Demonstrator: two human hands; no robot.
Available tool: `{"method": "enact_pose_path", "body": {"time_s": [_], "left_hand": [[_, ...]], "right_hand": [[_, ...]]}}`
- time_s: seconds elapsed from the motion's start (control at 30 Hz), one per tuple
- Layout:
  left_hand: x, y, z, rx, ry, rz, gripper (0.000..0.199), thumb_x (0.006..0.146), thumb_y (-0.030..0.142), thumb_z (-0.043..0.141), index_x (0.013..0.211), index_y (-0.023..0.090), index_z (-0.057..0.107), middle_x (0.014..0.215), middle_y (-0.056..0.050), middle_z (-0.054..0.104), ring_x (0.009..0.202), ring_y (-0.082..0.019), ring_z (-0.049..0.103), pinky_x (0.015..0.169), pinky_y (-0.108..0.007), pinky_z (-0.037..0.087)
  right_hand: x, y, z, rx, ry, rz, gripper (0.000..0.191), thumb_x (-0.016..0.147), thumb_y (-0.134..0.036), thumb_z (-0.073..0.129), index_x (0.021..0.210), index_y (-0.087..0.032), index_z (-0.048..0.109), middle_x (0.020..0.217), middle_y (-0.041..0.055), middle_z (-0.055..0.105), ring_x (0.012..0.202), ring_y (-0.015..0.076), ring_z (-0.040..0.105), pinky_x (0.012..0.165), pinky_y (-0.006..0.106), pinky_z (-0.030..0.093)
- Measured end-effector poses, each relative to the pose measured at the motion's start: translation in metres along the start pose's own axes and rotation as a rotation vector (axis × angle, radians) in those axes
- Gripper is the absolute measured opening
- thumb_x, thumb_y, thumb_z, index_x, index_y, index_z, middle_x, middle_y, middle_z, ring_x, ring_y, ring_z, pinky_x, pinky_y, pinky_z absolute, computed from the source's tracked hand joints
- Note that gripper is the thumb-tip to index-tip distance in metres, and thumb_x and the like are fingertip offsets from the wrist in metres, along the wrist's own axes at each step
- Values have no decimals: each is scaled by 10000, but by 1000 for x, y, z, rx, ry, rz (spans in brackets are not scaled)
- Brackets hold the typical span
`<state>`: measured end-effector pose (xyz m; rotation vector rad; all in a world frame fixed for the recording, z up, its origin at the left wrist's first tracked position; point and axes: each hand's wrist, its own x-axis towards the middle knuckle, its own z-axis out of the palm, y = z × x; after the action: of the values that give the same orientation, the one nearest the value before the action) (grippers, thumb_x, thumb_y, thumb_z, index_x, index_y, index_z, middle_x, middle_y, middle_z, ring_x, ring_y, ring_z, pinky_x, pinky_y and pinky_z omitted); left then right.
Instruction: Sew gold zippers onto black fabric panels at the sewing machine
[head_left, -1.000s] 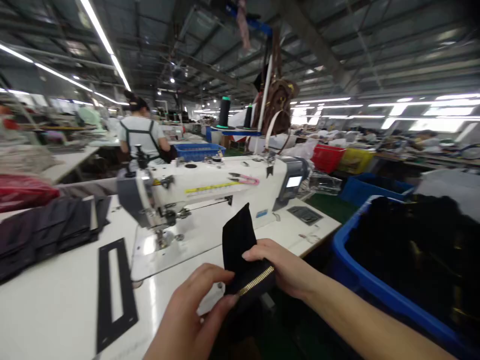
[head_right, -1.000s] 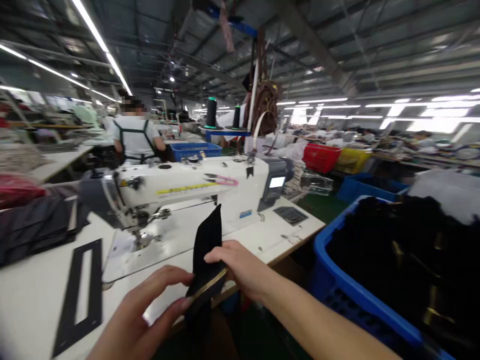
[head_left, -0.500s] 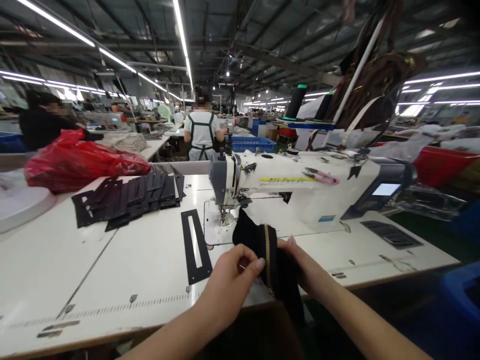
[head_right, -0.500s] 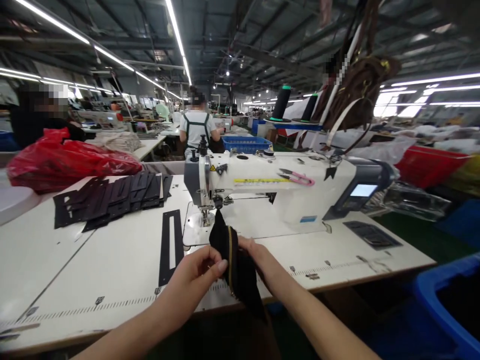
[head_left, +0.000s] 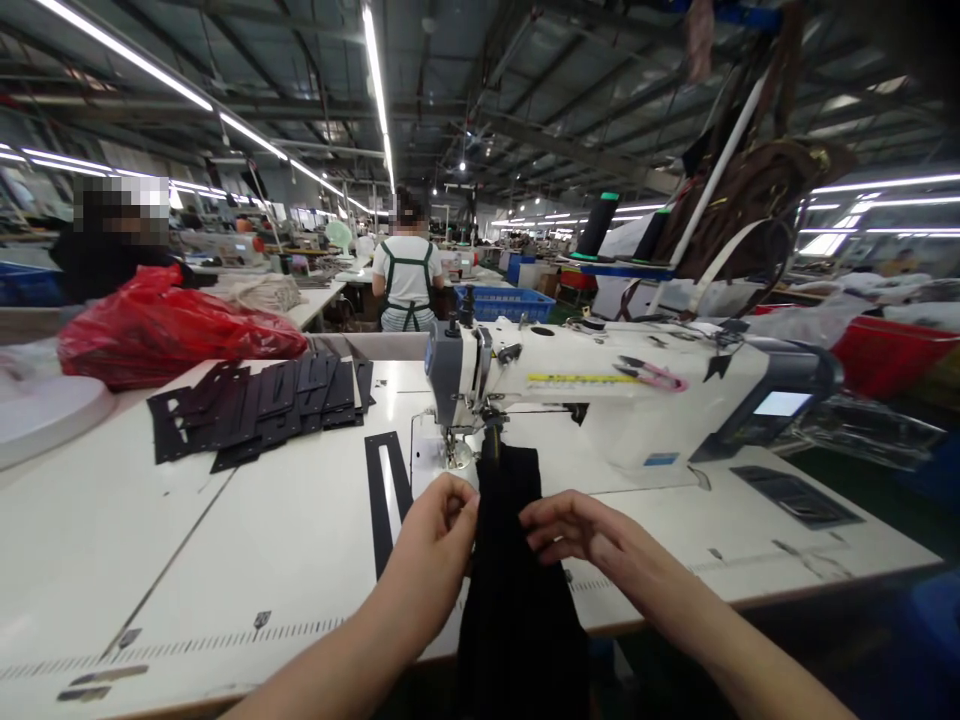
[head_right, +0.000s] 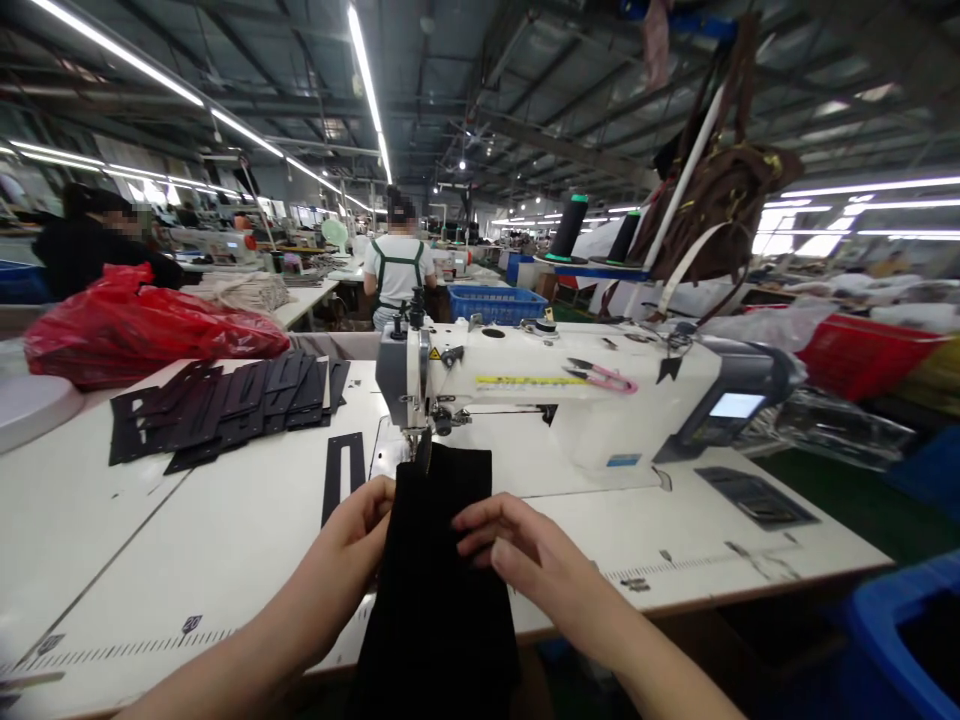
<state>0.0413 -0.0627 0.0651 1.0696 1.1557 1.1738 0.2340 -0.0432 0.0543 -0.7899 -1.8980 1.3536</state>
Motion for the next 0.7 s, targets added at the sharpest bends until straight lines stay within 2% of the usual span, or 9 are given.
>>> {"method": "enact_pose_path", "body": {"time_s": [0.07,0.13,0.17,0.23,0.33,0.43,0.5,0.6,0.7], "left_hand": [[1,-2,0,-21,34,-18,362,666,478,646,696,185,435,595,53,445,527,-90,401,468,-193,315],[1,-3,0,-30,53,-23,361,646,462,661,682,185,433,602,49,443,565,-108,437,495,-203,345],[1,-4,1,-34,58,-22,359,640,457,665,675,186,432,604,48,441,580,-115,449,505,-208,354],[0,-3,0,-47,56,-20,348,640,450,662,676,186,438,627,37,461,611,-128,473,538,-221,380],[0,-5,-5,-72,55,-50,336,652,451,653,698,184,456,668,19,497,648,-145,503,585,-245,411],[2,-11,-12,-82,74,-88,354,633,460,672,700,182,464,655,30,481,623,-135,488,583,-248,410],[4,-17,-15,-82,95,-117,370,608,466,688,703,184,468,634,44,464,587,-123,461,574,-248,405],[6,-24,-18,-83,119,-154,374,604,472,683,713,183,471,628,47,461,574,-119,440,581,-255,406],[6,-26,-20,-87,125,-164,361,630,476,654,713,181,464,651,36,469,606,-126,446,596,-256,405]], "right_hand": [[-8,1,14,-105,31,-72,764,741,-659,516,1331,-210,329,1286,169,444,1091,296,509,864,442,451],[-14,3,29,-405,102,-156,1033,641,-580,681,1422,-238,97,1402,168,305,1209,346,401,926,487,415],[-16,3,36,-560,137,-194,1096,625,-498,731,1429,-242,32,1418,163,283,1233,356,369,937,490,412],[-16,2,44,-780,205,-255,1043,686,-351,708,1432,-237,-13,1398,152,332,1222,334,397,923,452,446],[-13,-1,44,-953,198,-323,959,741,-350,643,1437,-178,5,1353,168,399,1185,307,451,890,390,485],[-11,2,40,-1123,52,-416,981,730,-480,635,1431,-95,68,1364,244,344,1169,337,459,844,384,505],[-11,9,41,-1208,6,-464,920,765,-489,595,1419,-57,114,1349,283,336,1139,333,490,813,370,514],[-11,20,50,-1281,29,-530,740,825,-434,530,1378,-35,244,1311,290,386,1143,308,492,811,343,511],[-10,27,58,-1283,77,-586,489,836,-225,440,1287,-40,405,1276,258,454,1158,274,485,838,316,497]]}}
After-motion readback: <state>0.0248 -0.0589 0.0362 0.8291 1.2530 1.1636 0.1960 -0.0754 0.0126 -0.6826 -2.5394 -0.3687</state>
